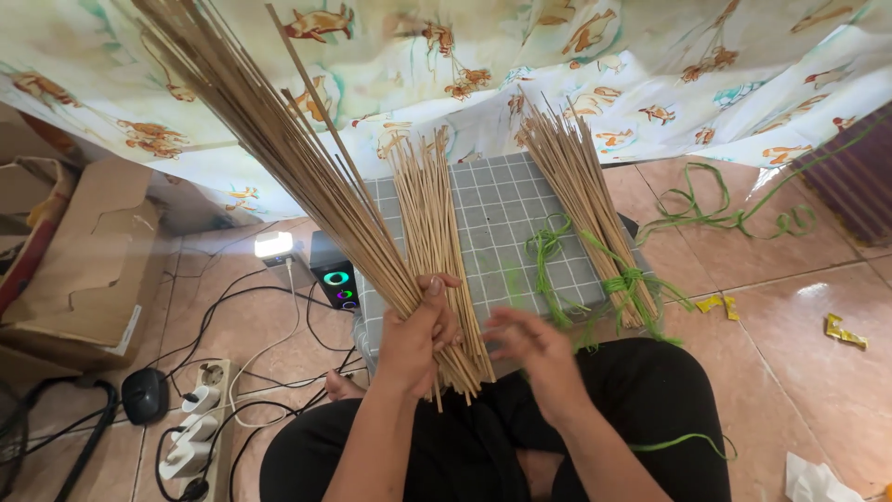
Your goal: Gathering thin wooden sticks and tying them into bundles using green plastic strips
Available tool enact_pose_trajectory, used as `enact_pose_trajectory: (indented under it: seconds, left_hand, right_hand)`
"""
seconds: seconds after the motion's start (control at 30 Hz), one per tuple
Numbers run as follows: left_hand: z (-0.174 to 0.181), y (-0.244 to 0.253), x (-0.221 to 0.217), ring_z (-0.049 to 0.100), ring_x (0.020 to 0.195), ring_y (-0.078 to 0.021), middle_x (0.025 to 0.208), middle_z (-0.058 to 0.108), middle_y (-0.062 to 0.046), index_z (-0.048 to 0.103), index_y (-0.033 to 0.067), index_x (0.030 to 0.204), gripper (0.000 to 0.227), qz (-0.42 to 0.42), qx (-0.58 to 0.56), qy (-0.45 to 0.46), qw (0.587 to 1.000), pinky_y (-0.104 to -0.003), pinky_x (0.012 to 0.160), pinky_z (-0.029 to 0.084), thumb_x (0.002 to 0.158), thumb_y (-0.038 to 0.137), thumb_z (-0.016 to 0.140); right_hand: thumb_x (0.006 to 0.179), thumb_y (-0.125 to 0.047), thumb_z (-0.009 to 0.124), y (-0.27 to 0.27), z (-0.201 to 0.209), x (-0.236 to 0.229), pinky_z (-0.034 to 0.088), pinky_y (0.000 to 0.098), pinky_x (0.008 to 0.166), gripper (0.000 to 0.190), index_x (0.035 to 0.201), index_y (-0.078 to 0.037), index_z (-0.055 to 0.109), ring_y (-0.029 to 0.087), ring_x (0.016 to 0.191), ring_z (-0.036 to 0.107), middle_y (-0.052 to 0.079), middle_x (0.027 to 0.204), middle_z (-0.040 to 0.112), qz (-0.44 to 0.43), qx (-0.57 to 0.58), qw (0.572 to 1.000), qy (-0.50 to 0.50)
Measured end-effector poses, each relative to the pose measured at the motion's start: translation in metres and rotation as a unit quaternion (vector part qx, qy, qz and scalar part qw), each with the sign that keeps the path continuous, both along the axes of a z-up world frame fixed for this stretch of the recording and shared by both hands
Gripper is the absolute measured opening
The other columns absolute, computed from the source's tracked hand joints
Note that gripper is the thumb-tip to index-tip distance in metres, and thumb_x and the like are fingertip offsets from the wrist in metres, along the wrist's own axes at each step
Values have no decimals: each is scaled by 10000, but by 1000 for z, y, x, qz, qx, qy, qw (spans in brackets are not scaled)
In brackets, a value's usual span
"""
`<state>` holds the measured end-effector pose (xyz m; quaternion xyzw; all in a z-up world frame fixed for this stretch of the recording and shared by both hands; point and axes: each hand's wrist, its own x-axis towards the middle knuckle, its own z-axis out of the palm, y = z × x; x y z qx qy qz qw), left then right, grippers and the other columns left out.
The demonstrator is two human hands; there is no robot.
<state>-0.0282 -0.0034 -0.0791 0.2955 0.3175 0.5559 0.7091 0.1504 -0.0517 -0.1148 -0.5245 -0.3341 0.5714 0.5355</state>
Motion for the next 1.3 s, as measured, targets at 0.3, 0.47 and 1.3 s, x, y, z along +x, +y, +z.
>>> enact_pose_trajectory:
  seconds: [0.3, 0.47, 1.3]
  left_hand:
    - [-14, -12, 21, 330, 509, -87, 634, 405, 9, 542, 117, 804, 283, -115, -61, -163, 978, -271, 553, 392, 1051, 252, 575]
    - [15, -18, 44, 388, 468, -89, 614, 445, 7, 563, 82, 912, 164, -48, -17, -61, 997, -322, 617, 465, 1039, 186, 578]
    - [135, -55, 31, 712, 797, -373, 887, 737, -125, 730, 85, 971, 290, -457, 280, 759, 369, -479, 710, 574, 930, 363, 657]
  right_hand:
    - [912, 10, 706, 0, 3, 13, 501, 279, 499, 115, 966, 87, 640, 167, 525, 562, 132, 667, 628, 375, -47, 908, 183]
    - [875, -2, 661, -15, -3, 9, 365, 239, 458, 58, 836, 30, 631, 115, 484, 472, 59, 591, 572, 269, -26, 962, 31]
    - [834, -230, 742, -58, 131, 64, 518, 345, 682, 220, 958, -94, 623, 228, 733, 668, 45, 867, 716, 398, 203, 810, -379]
